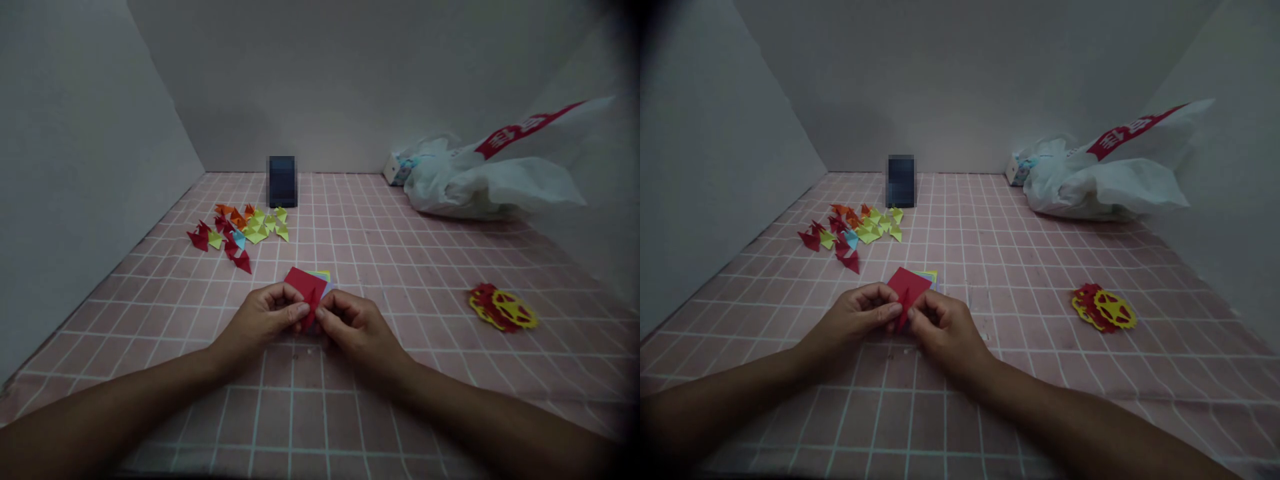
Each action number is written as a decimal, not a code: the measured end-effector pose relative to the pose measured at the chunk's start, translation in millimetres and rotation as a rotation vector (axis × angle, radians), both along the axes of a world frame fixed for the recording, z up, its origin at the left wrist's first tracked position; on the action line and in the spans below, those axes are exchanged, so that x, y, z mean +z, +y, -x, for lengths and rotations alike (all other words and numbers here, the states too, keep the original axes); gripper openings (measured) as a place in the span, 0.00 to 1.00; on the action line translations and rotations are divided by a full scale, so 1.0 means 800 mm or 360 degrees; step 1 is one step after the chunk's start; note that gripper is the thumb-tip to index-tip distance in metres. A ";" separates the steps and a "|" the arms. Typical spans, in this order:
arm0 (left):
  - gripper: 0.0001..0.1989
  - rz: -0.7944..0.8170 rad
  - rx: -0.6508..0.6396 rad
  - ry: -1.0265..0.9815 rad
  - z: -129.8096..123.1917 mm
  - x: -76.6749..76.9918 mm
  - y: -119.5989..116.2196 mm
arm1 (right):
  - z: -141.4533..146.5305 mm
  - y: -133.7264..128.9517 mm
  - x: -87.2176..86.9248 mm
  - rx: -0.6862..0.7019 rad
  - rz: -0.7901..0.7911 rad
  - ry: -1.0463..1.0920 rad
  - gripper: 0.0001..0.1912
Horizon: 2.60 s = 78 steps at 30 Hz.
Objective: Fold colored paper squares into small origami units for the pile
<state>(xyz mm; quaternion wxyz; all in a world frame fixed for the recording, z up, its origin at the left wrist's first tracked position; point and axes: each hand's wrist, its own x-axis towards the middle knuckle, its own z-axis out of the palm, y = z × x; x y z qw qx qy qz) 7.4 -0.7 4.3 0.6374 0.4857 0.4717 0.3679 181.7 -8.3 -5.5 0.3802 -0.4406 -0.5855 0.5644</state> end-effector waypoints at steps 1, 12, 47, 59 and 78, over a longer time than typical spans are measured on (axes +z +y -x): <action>0.10 0.0014 0.0005 -0.0016 0.000 -0.001 0.000 | 0.000 0.000 -0.001 0.0000 -0.0002 0.0002 0.10; 0.09 0.0080 -0.0037 -0.0014 0.001 -0.002 0.000 | -0.001 0.001 -0.002 0.0049 0.0087 0.0164 0.09; 0.12 -0.0137 -0.0483 0.0442 0.006 0.005 0.000 | -0.007 0.004 -0.001 -0.0047 0.0177 0.0109 0.14; 0.11 -0.0177 -0.0334 0.0288 0.008 0.004 0.002 | -0.006 0.005 -0.002 -0.0119 0.0213 0.0231 0.14; 0.14 -0.0129 -0.0355 0.0325 0.010 0.004 0.002 | -0.005 0.001 0.000 -0.0045 0.0360 0.0330 0.15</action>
